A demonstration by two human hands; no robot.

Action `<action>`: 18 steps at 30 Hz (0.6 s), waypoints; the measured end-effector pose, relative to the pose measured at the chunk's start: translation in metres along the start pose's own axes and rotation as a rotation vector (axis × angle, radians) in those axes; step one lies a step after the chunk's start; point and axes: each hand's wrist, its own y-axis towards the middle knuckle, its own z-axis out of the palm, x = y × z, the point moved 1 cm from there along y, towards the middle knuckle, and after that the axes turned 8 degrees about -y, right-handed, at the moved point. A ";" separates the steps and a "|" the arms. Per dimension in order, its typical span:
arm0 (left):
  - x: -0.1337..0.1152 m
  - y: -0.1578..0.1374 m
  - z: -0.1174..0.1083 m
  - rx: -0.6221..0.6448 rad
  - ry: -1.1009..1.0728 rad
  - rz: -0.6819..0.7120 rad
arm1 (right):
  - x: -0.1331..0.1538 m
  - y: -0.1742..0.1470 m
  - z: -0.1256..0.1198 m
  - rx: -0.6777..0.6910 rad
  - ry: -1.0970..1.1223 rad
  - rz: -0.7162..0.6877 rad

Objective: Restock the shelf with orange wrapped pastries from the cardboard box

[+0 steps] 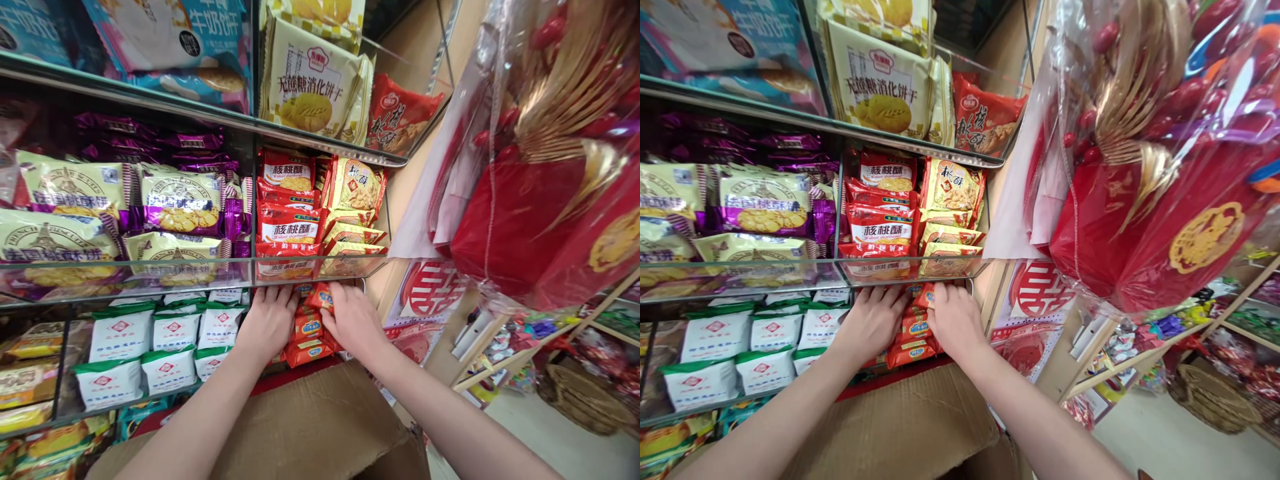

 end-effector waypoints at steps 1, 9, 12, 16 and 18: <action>0.000 0.000 0.000 -0.001 0.001 0.001 | 0.001 0.000 -0.004 -0.016 -0.059 0.042; 0.000 0.000 0.001 0.004 0.005 0.011 | 0.011 -0.001 -0.004 0.127 -0.100 0.126; 0.000 0.001 0.001 0.008 0.008 0.006 | 0.008 0.002 0.001 0.157 0.036 0.213; 0.001 0.001 0.001 0.008 0.006 0.011 | 0.008 0.008 0.005 0.120 0.199 0.330; 0.002 0.001 0.001 0.001 0.005 0.010 | 0.010 0.011 0.008 0.104 0.203 0.333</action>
